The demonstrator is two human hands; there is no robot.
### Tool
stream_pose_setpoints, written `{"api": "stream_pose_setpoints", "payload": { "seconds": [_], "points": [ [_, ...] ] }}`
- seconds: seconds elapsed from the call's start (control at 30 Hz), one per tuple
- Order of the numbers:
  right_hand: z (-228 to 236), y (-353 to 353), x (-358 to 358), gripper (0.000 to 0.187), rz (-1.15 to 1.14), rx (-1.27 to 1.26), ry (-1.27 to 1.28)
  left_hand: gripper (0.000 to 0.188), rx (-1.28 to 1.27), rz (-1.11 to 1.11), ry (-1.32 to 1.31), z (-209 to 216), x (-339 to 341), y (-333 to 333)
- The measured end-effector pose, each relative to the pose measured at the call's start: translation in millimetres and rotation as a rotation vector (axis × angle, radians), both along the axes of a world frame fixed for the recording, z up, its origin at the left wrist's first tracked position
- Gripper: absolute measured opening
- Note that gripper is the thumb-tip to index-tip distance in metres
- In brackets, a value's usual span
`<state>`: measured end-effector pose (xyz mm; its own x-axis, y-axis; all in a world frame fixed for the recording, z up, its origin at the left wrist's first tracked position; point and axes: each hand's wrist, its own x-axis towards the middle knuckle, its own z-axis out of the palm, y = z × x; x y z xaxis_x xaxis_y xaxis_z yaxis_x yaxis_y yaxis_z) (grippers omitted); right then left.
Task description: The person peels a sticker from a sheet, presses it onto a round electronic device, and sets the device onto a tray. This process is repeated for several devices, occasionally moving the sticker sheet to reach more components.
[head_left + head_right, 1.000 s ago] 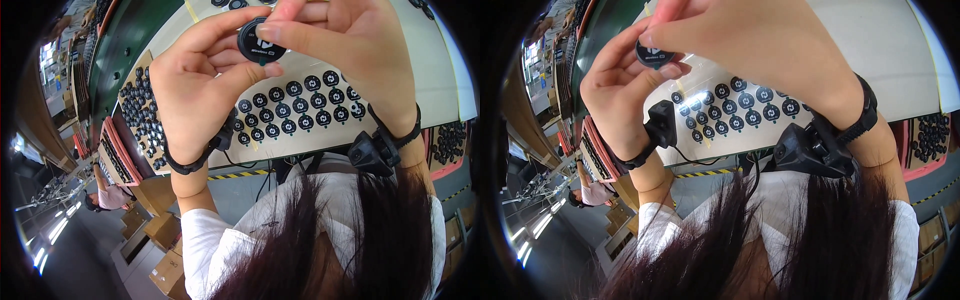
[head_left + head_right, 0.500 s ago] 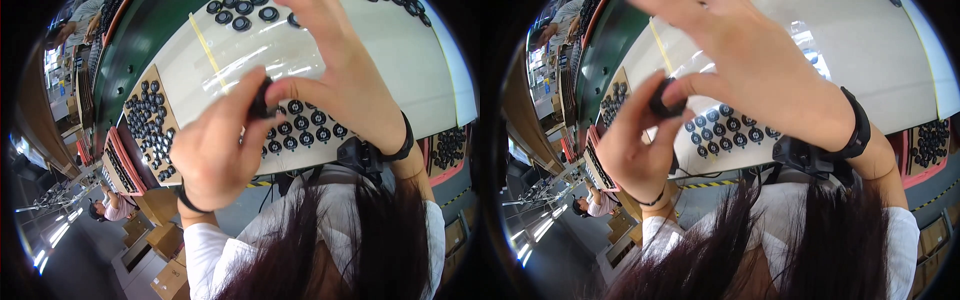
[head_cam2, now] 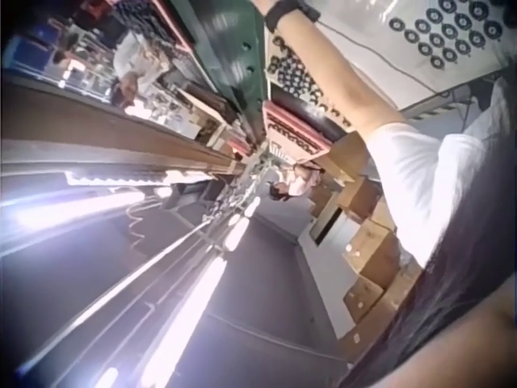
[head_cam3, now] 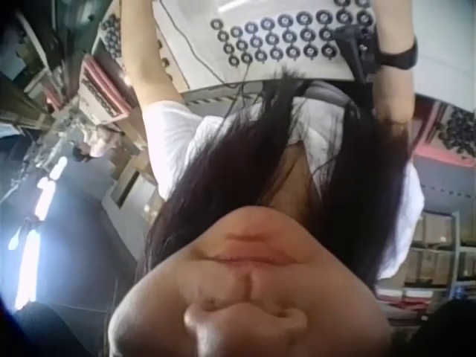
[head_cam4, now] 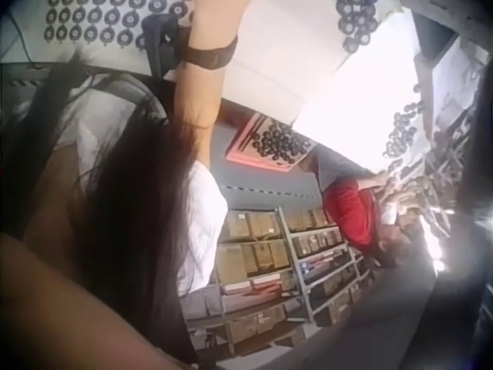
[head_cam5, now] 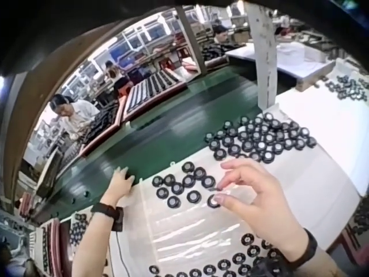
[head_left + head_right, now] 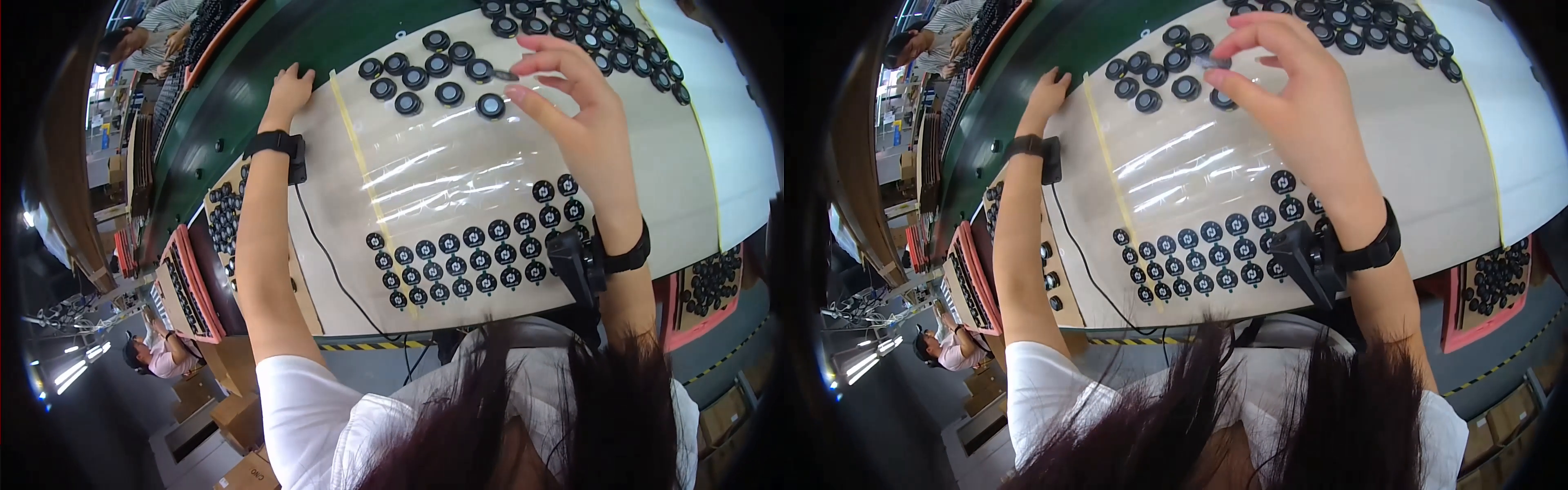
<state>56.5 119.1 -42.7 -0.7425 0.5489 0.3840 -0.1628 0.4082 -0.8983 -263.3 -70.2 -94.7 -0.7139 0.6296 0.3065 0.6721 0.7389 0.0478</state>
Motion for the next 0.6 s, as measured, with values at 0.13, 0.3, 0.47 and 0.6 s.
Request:
{"api": "stream_pose_setpoints", "payload": {
  "seconds": [0.13, 0.3, 0.47, 0.6],
  "points": [
    [-7, 8, 1, 0.011, -0.012, 0.006, -0.018, 0.036, 0.038, -0.366, -0.108, 37, 63, 25],
    [-6, 2, 0, 0.010, 0.022, -0.033, -0.053, 0.025, 0.017, -0.621, -0.562, 48, 133, 36],
    [-8, 2, -1, 0.010, 0.076, -0.073, -0.042, 0.022, -0.065, -0.606, -0.610, 31, 136, 35],
    [-7, 0, 0, 0.010, 0.140, -0.179, -0.067, 0.021, -0.076, -0.584, -0.437, 30, 138, 27]
  ]
}}
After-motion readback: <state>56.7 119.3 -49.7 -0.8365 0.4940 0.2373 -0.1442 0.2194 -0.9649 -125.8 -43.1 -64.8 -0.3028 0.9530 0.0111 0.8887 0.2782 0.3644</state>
